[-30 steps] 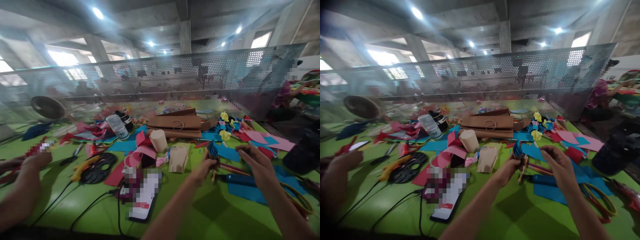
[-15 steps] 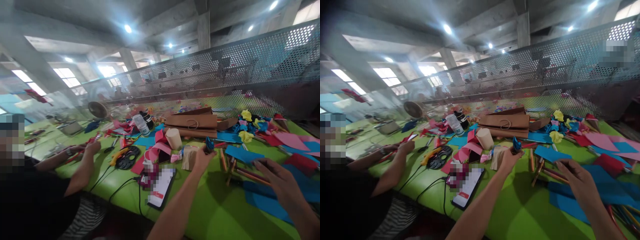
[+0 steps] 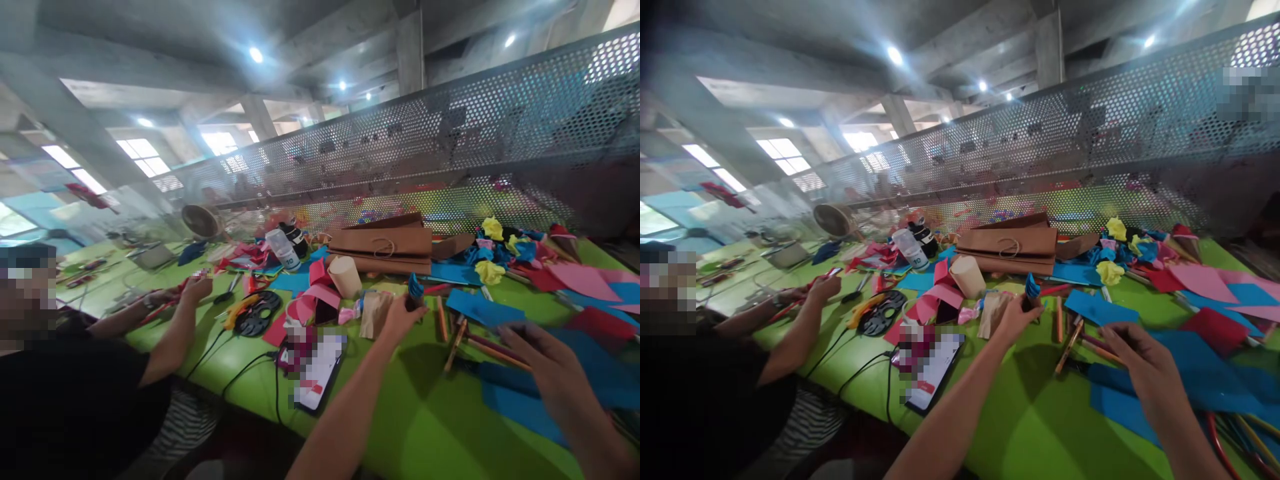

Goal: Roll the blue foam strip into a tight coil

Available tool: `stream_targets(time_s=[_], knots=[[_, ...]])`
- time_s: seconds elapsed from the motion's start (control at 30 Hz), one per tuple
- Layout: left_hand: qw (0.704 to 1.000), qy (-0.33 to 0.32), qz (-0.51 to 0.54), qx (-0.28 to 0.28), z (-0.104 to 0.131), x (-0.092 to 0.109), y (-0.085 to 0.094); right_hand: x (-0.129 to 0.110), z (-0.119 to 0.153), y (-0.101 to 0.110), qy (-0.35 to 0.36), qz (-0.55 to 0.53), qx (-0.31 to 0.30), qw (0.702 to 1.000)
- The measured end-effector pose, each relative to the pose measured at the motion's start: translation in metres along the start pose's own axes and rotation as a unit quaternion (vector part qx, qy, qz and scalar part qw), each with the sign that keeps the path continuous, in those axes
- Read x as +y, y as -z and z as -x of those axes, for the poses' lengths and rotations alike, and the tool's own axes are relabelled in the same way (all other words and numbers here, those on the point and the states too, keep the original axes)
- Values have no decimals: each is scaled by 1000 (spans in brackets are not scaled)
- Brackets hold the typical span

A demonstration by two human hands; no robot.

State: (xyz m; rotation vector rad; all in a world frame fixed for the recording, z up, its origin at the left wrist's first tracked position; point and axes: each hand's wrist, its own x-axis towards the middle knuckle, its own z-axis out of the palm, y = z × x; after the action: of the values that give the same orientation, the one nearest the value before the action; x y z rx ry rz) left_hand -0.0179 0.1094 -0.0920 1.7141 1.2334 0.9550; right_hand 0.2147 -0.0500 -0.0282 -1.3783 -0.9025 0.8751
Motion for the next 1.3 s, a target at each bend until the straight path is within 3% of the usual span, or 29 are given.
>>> stream_targets(time_s=[0.17, 0.3, 0.5, 0.63, 0.77, 0.9, 1.0, 1.13, 1.3], knots=[[998, 3, -63, -1, 2, 2, 1, -4, -1, -3, -56, -89, 16, 994], [995, 0, -101, 9, 8, 8, 3, 11, -7, 2, -43, -131, 55, 989], [989, 23, -144, 8, 14, 16, 3, 14, -10, 8, -40, -131, 52, 989], [990, 28, -141, -15, 18, 20, 2, 7, -9, 4, -91, -124, 64, 986], [987, 41, -154, -35, 25, 25, 2, 19, -11, 5, -134, -84, 35, 987], [987, -2, -156, 23, 32, 37, 5, 38, -13, 12, -100, -36, -19, 994], [989, -58, -119, 63, 39, 54, 11, 40, -12, 15, -82, -47, -13, 995], [993, -85, 23, 75, 50, 75, 15, 27, -10, 12, -75, -48, -4, 996], [977, -86, 192, -36, 76, 96, -3, 29, 2, 1, -61, -16, -120, 991]])
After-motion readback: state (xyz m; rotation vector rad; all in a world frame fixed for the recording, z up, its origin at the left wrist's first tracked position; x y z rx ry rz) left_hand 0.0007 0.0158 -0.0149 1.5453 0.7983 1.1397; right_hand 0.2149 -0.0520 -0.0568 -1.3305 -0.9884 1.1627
